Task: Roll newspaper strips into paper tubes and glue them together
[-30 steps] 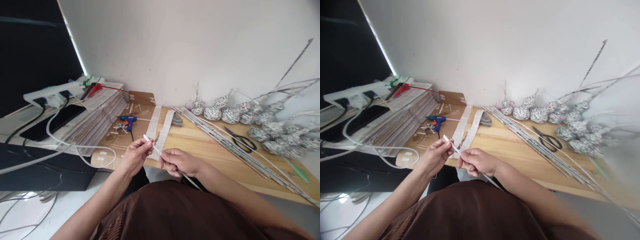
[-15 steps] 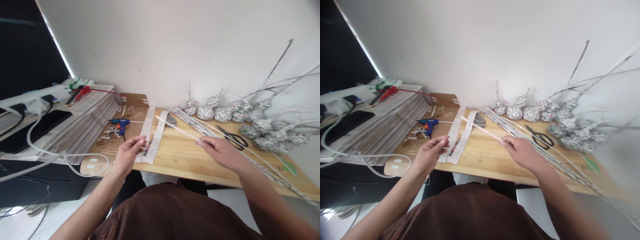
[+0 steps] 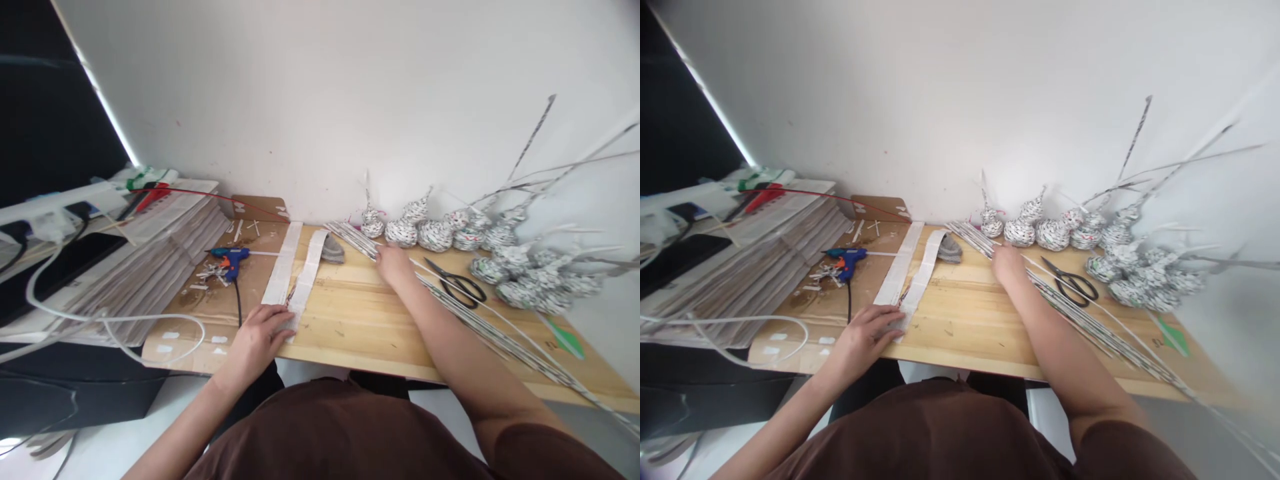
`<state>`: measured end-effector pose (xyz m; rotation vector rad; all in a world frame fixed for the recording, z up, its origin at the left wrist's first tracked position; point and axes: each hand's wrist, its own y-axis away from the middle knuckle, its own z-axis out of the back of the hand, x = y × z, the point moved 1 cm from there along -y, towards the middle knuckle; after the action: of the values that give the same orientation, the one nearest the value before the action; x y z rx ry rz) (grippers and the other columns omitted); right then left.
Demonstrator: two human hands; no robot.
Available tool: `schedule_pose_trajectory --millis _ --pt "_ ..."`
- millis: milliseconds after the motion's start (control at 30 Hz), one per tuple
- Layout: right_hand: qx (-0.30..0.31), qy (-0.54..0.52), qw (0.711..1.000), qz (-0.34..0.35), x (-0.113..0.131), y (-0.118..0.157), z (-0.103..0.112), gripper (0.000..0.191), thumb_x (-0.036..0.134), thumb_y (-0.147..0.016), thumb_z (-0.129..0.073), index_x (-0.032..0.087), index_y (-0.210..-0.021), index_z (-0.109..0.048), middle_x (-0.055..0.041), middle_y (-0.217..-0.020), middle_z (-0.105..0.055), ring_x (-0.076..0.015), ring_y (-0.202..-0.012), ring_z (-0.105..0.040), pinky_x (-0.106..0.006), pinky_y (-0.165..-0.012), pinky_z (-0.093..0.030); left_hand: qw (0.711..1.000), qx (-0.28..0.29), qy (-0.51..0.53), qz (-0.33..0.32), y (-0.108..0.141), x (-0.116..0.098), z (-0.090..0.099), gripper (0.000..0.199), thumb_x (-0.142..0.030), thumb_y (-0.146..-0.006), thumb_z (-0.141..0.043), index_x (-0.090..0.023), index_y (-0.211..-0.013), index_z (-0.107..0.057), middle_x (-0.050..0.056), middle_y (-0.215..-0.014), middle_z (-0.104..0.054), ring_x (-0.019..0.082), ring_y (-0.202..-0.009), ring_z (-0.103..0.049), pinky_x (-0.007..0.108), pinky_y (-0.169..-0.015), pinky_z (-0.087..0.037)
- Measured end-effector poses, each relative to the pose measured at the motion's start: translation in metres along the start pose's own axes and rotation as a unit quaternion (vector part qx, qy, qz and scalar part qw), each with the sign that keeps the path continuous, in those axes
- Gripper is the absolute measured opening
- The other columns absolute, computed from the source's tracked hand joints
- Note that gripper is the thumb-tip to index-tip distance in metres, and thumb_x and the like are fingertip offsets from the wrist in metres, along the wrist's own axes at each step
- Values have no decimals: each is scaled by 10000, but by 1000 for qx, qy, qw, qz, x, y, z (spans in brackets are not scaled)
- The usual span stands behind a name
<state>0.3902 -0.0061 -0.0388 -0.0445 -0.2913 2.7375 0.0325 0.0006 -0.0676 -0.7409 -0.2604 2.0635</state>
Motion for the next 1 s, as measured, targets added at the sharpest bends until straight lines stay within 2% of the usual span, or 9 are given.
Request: schedule_pose_trajectory --millis 133,233,333,400,467,567,667,833,1000 --pt "-69 -30 997 24 0 7 -2 327 233 -894 -453 151 -1154 -634 -148 -1021 -620 -270 -956 -561 -332 -822 -404 1000 -3 -24 -5 -2 4 -4 159 -221 -887 -538 -203 -970 -673 74 -1026 -649 208 -991 -578 371 -891 -472" --pt "-106 -105 985 90 5 14 -2 294 249 -903 -452 138 -1020 -698 -136 -932 -649 -252 -925 -566 -330 -854 -405 999 5 -33 -2 -8 2 -7 163 -206 -908 -491 -196 -926 -652 69 -986 -645 210 -972 -574 377 -887 -466" --pt "-89 -198 968 129 20 20 -3 266 273 -894 -485 154 -901 -723 -103 -850 -674 -221 -853 -591 -316 -819 -428 999 4 -26 26 -12 1 -7 141 -278 -890 -536 -191 -946 -630 71 -969 -642 222 -949 -575 392 -873 -463" --pt "-44 -282 951 118 36 23 -3 231 293 -877 -524 171 -878 -720 -76 -812 -687 -195 -784 -610 -299 -757 -451 999 1 -18 46 -14 0 -7 238 -355 -843 -604 -186 -1009 -617 76 -973 -643 230 -931 -580 397 -855 -467" --pt "51 -398 913 80 57 24 -4 195 301 -863 -556 179 -907 -702 -51 -793 -696 -157 -694 -624 -263 -663 -470 998 2 -7 60 -16 1 -6 329 -406 -801 -645 -186 -1044 -616 78 -963 -644 231 -909 -588 395 -838 -471" --pt "262 -567 779 -46 93 21 -6 172 273 -823 -624 166 -957 -639 -14 -696 -663 -103 -469 -583 -196 -405 -390 997 4 15 80 -19 2 -6 341 -425 -780 -663 -193 -1028 -636 69 -907 -643 219 -864 -595 383 -818 -476" --pt "299 -596 742 -64 122 14 -7 123 272 -843 -605 155 -815 -583 0 -617 -618 -100 -419 -579 -180 -316 -326 995 0 30 92 -19 4 -7 356 -419 -773 -671 -197 -1049 -639 67 -902 -640 213 -864 -590 374 -820 -470" --pt "291 -605 740 -36 139 13 -14 244 324 -827 -630 166 -680 -518 29 -530 -560 -72 -371 -519 -165 -305 -297 994 -1 53 100 -16 4 -7 402 -385 -769 -679 -225 -1131 -614 56 -916 -639 209 -881 -588 363 -831 -466" --pt "256 -581 773 19 136 21 -20 285 372 -720 -722 157 -589 -588 60 -383 -464 -53 -322 -397 -176 -343 -253 984 -2 101 146 -17 5 -6 434 -380 -758 -684 -230 -1159 -607 48 -907 -650 192 -846 -607 328 -778 -486"
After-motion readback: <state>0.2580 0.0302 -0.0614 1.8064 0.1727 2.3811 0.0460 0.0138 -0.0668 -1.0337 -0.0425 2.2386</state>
